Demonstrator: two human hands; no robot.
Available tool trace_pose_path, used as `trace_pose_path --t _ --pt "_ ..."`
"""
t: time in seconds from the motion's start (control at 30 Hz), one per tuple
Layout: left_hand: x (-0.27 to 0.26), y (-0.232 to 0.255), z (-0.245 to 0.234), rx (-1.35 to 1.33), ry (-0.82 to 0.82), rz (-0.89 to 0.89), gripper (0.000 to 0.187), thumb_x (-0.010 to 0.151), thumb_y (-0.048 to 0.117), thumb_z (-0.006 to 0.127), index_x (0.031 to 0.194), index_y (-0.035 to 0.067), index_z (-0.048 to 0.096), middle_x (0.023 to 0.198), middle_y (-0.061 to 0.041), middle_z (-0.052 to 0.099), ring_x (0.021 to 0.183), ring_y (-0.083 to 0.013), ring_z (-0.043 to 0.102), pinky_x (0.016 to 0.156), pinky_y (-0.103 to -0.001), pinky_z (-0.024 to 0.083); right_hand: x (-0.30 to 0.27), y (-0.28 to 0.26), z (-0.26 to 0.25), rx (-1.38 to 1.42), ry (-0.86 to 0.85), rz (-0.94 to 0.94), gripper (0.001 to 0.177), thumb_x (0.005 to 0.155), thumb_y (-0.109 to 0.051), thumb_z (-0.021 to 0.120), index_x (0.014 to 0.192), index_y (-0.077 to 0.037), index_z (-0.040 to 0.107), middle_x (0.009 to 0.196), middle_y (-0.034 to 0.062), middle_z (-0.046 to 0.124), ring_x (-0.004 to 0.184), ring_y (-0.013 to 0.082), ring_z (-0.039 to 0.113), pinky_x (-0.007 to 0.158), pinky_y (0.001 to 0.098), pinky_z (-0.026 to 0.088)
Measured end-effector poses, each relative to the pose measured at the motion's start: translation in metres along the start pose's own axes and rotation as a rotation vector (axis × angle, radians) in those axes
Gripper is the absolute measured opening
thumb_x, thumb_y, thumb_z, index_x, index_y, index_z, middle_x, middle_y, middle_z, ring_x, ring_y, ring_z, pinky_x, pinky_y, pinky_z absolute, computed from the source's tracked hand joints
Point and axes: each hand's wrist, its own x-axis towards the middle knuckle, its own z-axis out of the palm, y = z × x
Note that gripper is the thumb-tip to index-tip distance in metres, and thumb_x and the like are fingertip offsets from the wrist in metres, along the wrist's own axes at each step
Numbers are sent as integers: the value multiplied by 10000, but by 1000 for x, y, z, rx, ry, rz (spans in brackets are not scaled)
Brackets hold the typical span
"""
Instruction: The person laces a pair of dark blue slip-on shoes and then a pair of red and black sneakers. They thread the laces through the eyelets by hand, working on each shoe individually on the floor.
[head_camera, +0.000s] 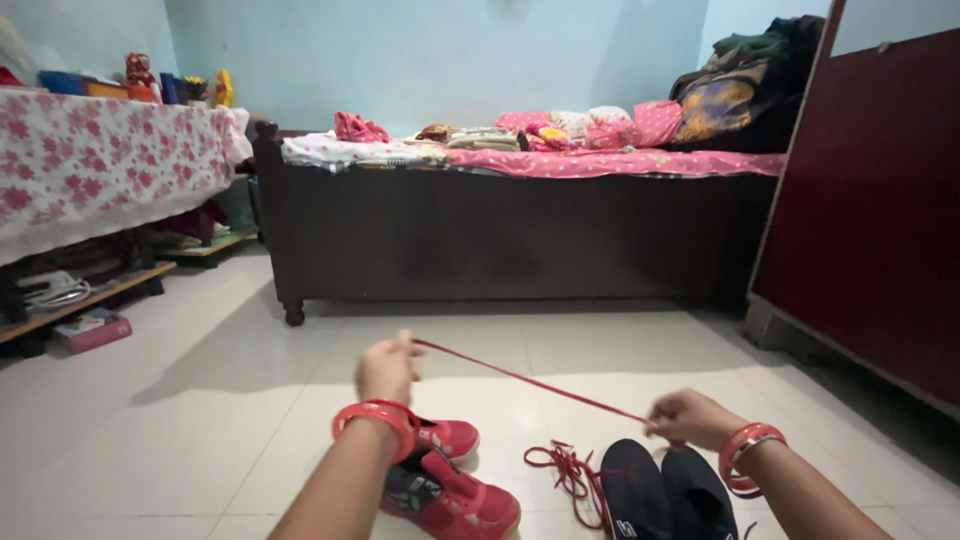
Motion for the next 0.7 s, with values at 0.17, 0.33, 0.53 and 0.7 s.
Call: trace_pose_path --t 0.17,0.33,0.53,0.7 --pt "-9 13 -14 -4 -14 -24 430 1009 413 520 957 110 820 695 -84 785 673 -125 691 708 -328 514 -19 -11 -1 -487 125 204 180 899 -234 768 1004 -105 837 724 6 749 640 105 690 670 278 531" --pt "-64 54 45 -94 -443 214 400 974 381 588 965 68 838 889 -44 827 675 -97 693 508 -291 537 -42 -122 23 -312 47 -71 223 931 -270 711 965 -85 831 632 59 682 524 135 637 532 311 526" --pt "-121 87 72 -101 -599 95 333 1021 355 489 1104 120 709 894 -80 784 690 -127 725 517 -312 549 -71 -201 26 -240 142 -356 220 928 -209 695 857 -17 776 557 35 657 460 118 620 449 303 492" --pt "-97 75 67 296 -563 355 339 982 357 626 934 98 840 781 -124 761 658 -189 688 591 -321 494 -50 -168 10 -8 -15 -415 241 873 -212 775 894 18 705 595 34 649 476 140 600 431 302 463"
